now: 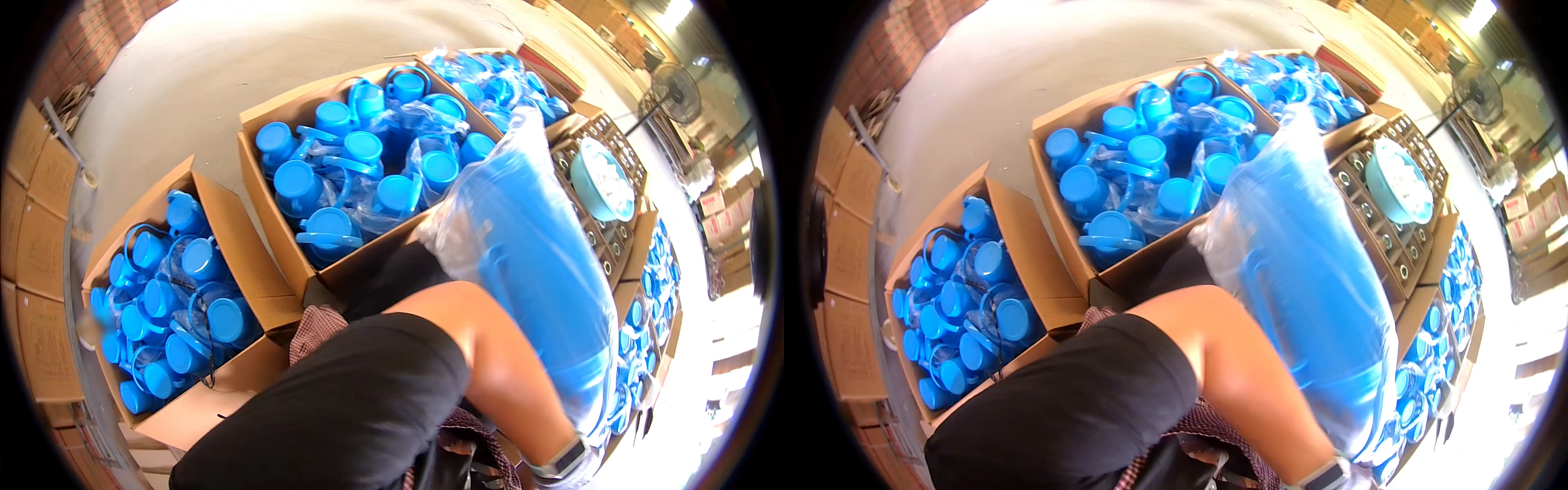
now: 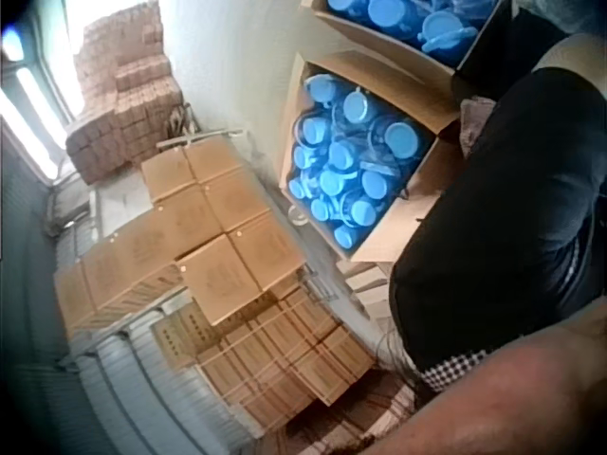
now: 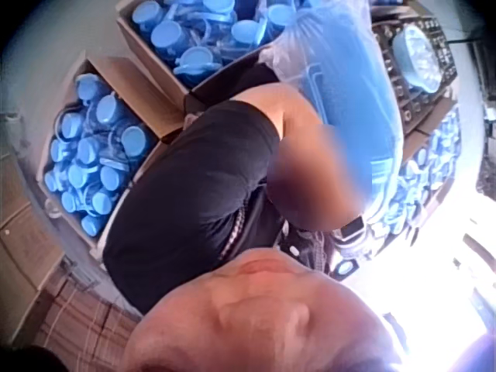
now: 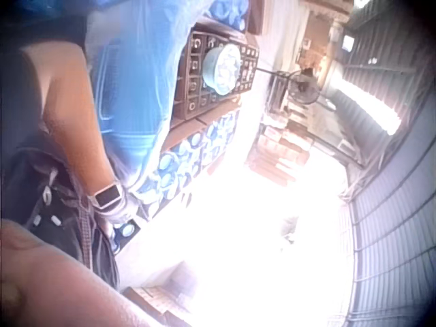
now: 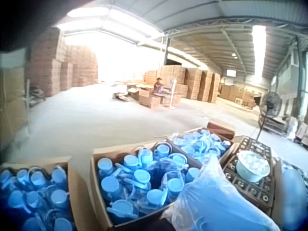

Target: The person places a metal liner into a blue plastic flask body, attaches a blue lid, and puts the completed flask into a plastic bag before placing it in a cardboard box.

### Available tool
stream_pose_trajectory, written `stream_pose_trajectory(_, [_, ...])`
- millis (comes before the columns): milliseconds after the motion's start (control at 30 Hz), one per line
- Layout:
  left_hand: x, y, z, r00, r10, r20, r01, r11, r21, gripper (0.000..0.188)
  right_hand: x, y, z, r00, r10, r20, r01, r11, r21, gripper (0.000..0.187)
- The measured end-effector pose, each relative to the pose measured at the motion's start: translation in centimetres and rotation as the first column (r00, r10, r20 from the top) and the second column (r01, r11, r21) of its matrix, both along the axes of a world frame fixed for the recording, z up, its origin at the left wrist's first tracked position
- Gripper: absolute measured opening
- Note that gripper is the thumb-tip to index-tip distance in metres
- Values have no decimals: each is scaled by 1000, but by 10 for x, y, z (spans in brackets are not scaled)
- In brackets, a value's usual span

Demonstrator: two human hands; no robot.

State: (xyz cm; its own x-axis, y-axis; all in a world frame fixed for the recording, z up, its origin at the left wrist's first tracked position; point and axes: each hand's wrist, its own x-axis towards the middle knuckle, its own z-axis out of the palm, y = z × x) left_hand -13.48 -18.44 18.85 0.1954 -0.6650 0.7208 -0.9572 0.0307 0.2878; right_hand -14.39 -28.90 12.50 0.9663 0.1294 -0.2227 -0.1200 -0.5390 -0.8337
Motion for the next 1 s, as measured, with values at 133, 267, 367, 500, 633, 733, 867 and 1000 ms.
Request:
stream_pose_trajectory(133, [11,159,-10,987,-54,-154,62,997,48,24,33,30,-21,998,56,-2,-56,995,78,75])
stream_pose_trajectory(267, [62,306,-24,943,113,-314,-146,985,-87,30,69,47,-37,999,44,-15,-42,994,102,74])
stream_pose_trajectory(367, [169,408,-90,615,492,-616,-711,684,-164,36,97,59,-41,1000,11,-11,-10,996,90,73])
stream_pose_trajectory(500, [339,515,-290,-131,823,-553,-898,139,418,75,139,78,-40,1000,-12,4,12,998,63,73])
stream_pose_trajectory(633, [383,606,-415,-263,546,-795,-888,186,421,100,204,118,-38,990,127,56,-132,986,100,72])
stream_pose_trajectory(733, [388,482,-359,-47,356,-933,-720,635,279,95,220,113,-34,999,5,46,-5,1000,-10,72])
stream_pose_trajectory(867, [325,444,-270,130,900,-417,-660,392,641,85,277,166,-20,980,172,102,-169,985,-32,72])
stream_pose_trajectory(1000, [317,403,-259,28,963,-268,-551,238,800,83,331,226,-1,909,385,160,-376,923,-87,72])
